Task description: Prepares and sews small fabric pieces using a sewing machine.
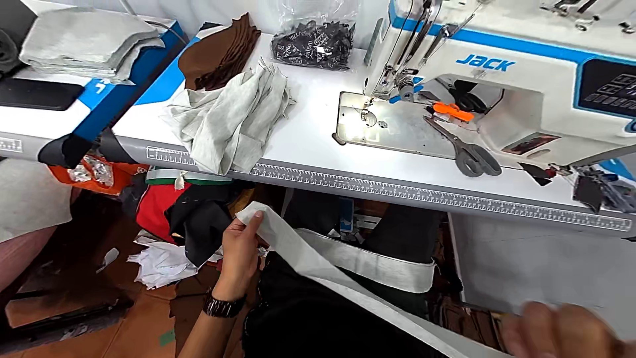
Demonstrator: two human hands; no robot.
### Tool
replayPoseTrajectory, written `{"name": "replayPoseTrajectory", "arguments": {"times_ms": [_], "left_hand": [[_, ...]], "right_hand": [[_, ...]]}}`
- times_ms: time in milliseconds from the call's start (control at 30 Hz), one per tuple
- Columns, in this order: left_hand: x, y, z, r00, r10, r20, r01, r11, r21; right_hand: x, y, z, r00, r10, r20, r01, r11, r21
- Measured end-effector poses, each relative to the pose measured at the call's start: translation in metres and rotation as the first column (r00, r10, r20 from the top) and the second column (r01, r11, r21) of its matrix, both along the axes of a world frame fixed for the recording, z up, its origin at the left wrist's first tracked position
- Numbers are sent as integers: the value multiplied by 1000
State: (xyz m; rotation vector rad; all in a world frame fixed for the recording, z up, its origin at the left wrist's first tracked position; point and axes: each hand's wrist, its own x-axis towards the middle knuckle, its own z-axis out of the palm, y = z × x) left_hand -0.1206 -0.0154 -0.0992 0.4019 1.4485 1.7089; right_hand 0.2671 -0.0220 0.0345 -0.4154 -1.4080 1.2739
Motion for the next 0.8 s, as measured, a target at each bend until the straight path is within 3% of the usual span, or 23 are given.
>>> {"name": "replayPoseTrajectory", "arguments": {"times_ms": [33,133,233,300,400,500,800], "left_hand": [[10,-1,15,997,-28,-71,31,999,39],[45,-1,48,972,-134,-193,169,969,180],[80,0,75,941,-226,-252,298,906,301],[97,-4,91,923,-276,-269,361,863,353],[105,-11,102,895,-316,-316,433,788,439],[103,-10,100,871,-359,-336,488,711,506],[99,-12,99,855,-416,-310,519,690,506]], "right_hand": [[-15,0,0,1000,28,1,-28,1000,-14],[-70,-6,6,972,10,235,-46,988,148],[-137,-12,4,961,82,264,-160,944,288],[-162,-3,-9,965,-30,260,-70,928,367],[-160,22,-18,944,-243,222,164,932,323],[-147,36,-16,916,-333,223,265,920,289],[-136,47,-14,888,-379,262,307,911,276]]}}
